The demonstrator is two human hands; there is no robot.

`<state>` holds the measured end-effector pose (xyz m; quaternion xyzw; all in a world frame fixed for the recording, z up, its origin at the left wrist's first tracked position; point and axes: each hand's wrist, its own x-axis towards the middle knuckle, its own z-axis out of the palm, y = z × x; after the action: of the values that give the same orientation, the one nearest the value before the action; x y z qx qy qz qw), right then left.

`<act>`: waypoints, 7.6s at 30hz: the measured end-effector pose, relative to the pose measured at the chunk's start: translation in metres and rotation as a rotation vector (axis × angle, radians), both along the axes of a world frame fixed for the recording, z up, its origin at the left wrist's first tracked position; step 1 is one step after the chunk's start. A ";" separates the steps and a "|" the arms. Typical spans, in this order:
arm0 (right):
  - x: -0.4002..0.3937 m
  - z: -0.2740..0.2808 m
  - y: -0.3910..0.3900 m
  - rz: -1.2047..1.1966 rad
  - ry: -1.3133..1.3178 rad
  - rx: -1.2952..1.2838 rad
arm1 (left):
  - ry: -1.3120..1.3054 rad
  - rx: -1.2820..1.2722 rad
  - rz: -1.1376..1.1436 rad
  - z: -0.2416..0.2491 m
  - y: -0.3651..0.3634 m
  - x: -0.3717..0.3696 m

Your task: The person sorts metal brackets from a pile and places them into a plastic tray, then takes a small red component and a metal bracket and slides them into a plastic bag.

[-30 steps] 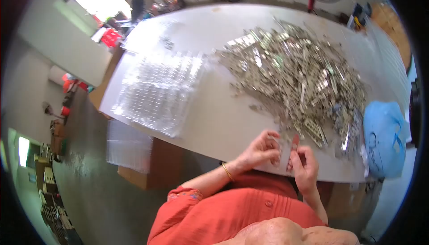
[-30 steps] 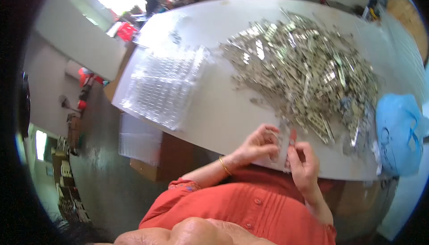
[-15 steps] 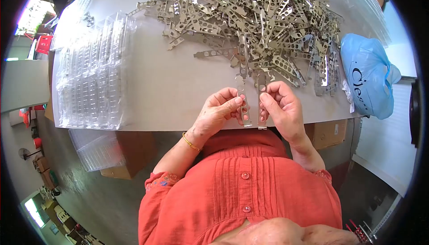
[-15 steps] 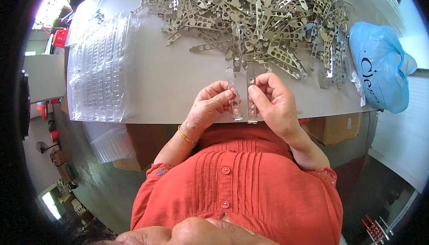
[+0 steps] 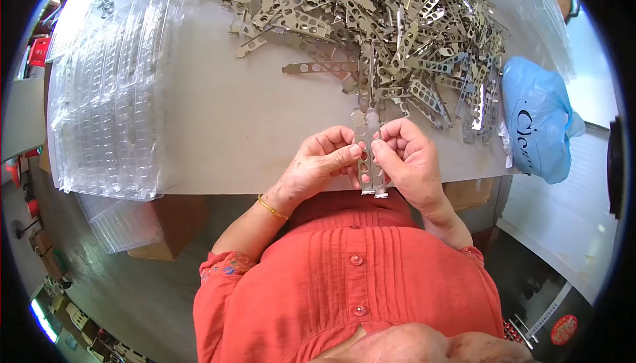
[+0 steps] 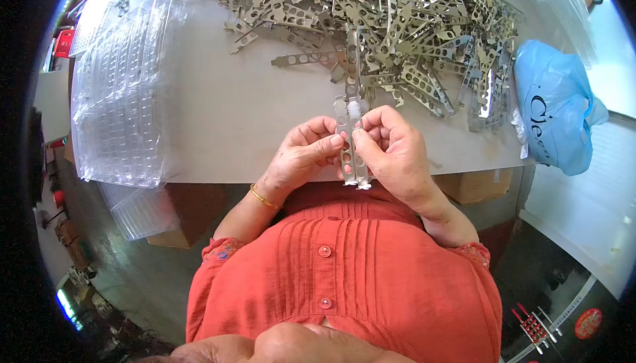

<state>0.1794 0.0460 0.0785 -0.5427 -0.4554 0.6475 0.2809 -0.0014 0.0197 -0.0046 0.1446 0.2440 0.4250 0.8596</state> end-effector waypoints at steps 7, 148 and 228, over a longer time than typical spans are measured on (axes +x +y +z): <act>-0.001 -0.004 0.000 0.016 -0.055 0.037 | 0.008 0.010 -0.024 0.000 0.001 -0.003; 0.011 -0.027 -0.014 0.018 -0.008 0.214 | 0.073 0.102 -0.038 0.001 -0.003 0.003; 0.015 -0.034 -0.021 0.059 0.141 0.164 | 0.291 0.246 0.064 0.009 -0.004 0.001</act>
<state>0.1943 0.0250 0.0449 -0.4571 -0.5018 0.6527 0.3366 0.0000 0.0160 0.0040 0.3008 0.3166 0.4532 0.7771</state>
